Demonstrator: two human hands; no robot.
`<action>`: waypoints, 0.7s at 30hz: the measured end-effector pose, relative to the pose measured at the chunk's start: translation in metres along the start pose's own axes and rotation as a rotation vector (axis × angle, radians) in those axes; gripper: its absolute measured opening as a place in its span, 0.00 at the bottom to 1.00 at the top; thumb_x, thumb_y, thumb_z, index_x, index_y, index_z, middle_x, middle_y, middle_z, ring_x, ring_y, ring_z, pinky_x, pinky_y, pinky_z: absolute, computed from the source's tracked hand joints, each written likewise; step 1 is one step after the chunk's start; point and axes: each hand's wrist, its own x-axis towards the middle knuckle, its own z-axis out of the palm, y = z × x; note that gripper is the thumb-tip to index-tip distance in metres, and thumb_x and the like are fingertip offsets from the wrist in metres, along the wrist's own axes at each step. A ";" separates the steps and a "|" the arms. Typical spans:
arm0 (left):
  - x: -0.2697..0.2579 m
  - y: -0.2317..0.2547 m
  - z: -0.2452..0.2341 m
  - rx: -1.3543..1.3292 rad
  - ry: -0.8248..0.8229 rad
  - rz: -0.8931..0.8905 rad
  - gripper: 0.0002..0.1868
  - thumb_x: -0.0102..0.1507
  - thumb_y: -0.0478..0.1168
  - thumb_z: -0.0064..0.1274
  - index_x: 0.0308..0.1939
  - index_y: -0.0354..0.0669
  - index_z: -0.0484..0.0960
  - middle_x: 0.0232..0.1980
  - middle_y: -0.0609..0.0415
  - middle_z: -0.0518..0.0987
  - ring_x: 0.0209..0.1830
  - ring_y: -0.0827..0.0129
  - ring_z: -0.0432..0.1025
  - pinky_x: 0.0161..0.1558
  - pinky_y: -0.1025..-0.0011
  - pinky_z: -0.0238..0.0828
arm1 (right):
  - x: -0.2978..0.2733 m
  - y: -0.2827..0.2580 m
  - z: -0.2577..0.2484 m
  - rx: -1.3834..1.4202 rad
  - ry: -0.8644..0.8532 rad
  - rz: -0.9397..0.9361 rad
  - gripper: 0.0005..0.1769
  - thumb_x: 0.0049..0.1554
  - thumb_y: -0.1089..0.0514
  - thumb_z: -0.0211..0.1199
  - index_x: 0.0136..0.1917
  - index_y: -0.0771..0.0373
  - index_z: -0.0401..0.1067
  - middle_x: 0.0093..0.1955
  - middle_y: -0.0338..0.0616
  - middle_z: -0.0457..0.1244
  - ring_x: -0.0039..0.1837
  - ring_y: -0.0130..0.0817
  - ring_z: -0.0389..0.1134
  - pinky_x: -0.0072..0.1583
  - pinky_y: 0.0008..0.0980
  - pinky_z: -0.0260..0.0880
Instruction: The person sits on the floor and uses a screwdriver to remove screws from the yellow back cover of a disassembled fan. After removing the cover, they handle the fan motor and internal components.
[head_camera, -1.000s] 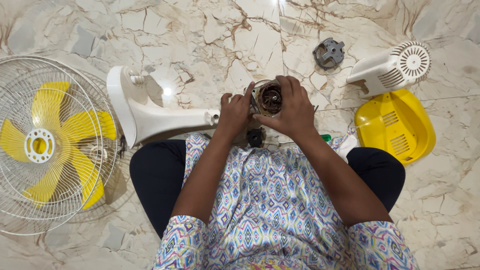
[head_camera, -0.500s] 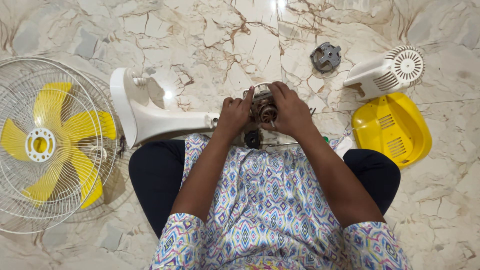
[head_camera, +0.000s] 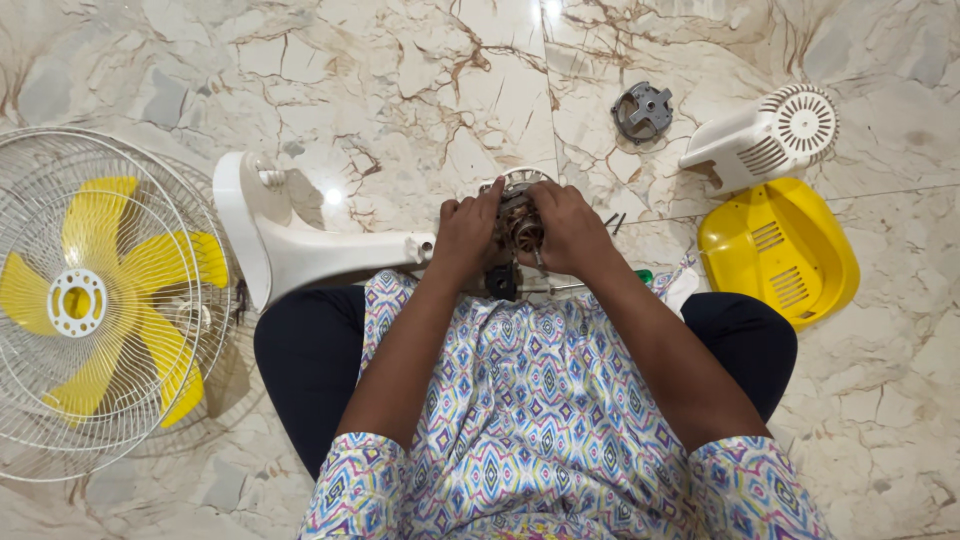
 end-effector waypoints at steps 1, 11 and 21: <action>0.000 0.002 -0.004 -0.030 0.010 -0.011 0.54 0.48 0.35 0.61 0.78 0.39 0.56 0.53 0.53 0.77 0.52 0.61 0.72 0.56 0.56 0.62 | -0.001 0.000 0.001 0.013 0.003 -0.002 0.51 0.34 0.47 0.82 0.65 0.68 0.65 0.63 0.59 0.64 0.59 0.57 0.66 0.61 0.48 0.69; 0.025 -0.002 -0.037 -0.154 -0.122 -0.116 0.72 0.27 0.49 0.80 0.72 0.38 0.57 0.64 0.40 0.67 0.66 0.46 0.64 0.57 0.51 0.63 | 0.004 0.002 -0.001 0.053 0.005 0.025 0.47 0.39 0.43 0.80 0.63 0.68 0.65 0.52 0.58 0.66 0.52 0.57 0.67 0.57 0.50 0.69; 0.026 -0.021 -0.019 -0.277 -0.432 -0.267 0.48 0.36 0.48 0.77 0.58 0.44 0.73 0.48 0.43 0.82 0.49 0.46 0.77 0.48 0.55 0.73 | 0.005 -0.001 -0.006 0.170 -0.073 0.161 0.42 0.37 0.43 0.77 0.59 0.65 0.67 0.44 0.58 0.66 0.48 0.55 0.69 0.51 0.49 0.71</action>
